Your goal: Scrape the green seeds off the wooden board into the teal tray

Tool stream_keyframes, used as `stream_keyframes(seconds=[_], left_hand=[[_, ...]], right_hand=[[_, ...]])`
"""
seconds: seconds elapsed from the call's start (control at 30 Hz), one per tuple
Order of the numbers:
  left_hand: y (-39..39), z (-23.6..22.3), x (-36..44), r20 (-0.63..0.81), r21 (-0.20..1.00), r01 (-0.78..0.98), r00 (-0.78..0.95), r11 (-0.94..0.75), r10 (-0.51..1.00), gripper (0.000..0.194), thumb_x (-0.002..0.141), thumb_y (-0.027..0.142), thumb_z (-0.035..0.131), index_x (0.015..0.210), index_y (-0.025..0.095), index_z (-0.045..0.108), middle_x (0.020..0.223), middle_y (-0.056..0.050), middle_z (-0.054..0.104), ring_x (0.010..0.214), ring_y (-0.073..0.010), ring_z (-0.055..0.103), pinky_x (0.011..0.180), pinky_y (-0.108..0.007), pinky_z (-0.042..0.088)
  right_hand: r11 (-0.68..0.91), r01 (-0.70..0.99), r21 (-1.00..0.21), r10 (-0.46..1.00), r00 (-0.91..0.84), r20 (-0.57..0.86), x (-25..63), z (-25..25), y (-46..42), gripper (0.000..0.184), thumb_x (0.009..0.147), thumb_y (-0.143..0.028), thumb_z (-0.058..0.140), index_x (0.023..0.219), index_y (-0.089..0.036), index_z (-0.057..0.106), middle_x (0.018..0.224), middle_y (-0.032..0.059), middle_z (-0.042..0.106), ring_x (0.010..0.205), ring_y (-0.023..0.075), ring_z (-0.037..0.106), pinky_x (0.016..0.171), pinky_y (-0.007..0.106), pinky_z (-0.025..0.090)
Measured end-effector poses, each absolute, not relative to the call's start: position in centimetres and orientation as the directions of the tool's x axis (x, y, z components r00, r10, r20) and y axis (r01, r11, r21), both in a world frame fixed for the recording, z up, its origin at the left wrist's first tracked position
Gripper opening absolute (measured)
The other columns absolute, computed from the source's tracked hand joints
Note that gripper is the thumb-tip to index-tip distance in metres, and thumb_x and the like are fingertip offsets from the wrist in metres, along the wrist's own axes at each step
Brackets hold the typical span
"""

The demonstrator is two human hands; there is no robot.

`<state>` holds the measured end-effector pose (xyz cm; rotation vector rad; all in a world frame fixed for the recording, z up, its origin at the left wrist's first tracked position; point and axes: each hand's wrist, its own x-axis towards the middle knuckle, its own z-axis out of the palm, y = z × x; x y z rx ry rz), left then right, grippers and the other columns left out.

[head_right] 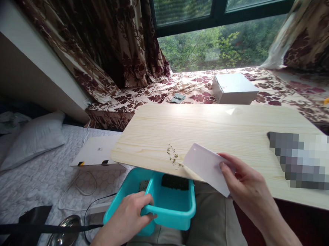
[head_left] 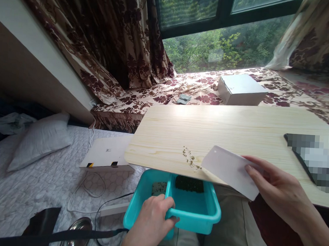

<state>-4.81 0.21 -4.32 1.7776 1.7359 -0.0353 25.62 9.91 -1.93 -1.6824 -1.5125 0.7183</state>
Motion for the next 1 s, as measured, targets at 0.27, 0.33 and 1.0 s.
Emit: stream_keyframes(seconds=[0.27, 0.33, 1.0], left_hand=[[0.2, -4.3, -4.5, -0.449, 0.404, 0.912, 0.129, 0.072, 0.884, 0.011, 0.089, 0.021, 0.077, 0.090, 0.026, 0.067, 0.095, 0.003, 0.069, 0.094, -0.0192, 0.065, 0.078, -0.028, 0.038], [0.2, -4.4, -4.5, -0.449, 0.401, 0.914, 0.133, 0.066, 0.884, 0.010, 0.089, 0.021, 0.077, 0.090, 0.026, 0.067, 0.095, 0.003, 0.069, 0.094, -0.0194, 0.065, 0.077, -0.028, 0.038], [0.3, -3.8, -4.4, -0.466, 0.390, 0.918, 0.127, 0.075, 0.876, 0.010, 0.089, 0.020, 0.076, 0.093, 0.026, 0.068, 0.096, 0.002, 0.070, 0.096, -0.0201, 0.065, 0.079, -0.028, 0.039]], right_hand=[[-0.015, 0.567, -0.824, 0.993, 0.106, 0.055, 25.5, -2.7, 10.2, 0.045, 0.079, -0.053, 0.063, 0.106, -0.022, 0.081, 0.079, 0.0061, 0.079, 0.058, 0.0216, 0.068, 0.049, 0.033, 0.055], [-0.001, 0.568, -0.823, 0.992, 0.104, 0.070, 25.3, -2.4, 10.2, 0.045, 0.078, -0.053, 0.062, 0.104, -0.021, 0.081, 0.080, 0.0064, 0.079, 0.059, 0.0218, 0.068, 0.051, 0.034, 0.056], [0.061, 0.578, -0.814, 0.994, 0.037, 0.101, 24.6, -1.5, 10.2, 0.038, 0.081, -0.047, 0.061, 0.103, -0.022, 0.080, 0.077, 0.0049, 0.079, 0.057, 0.0205, 0.067, 0.053, 0.034, 0.056]])
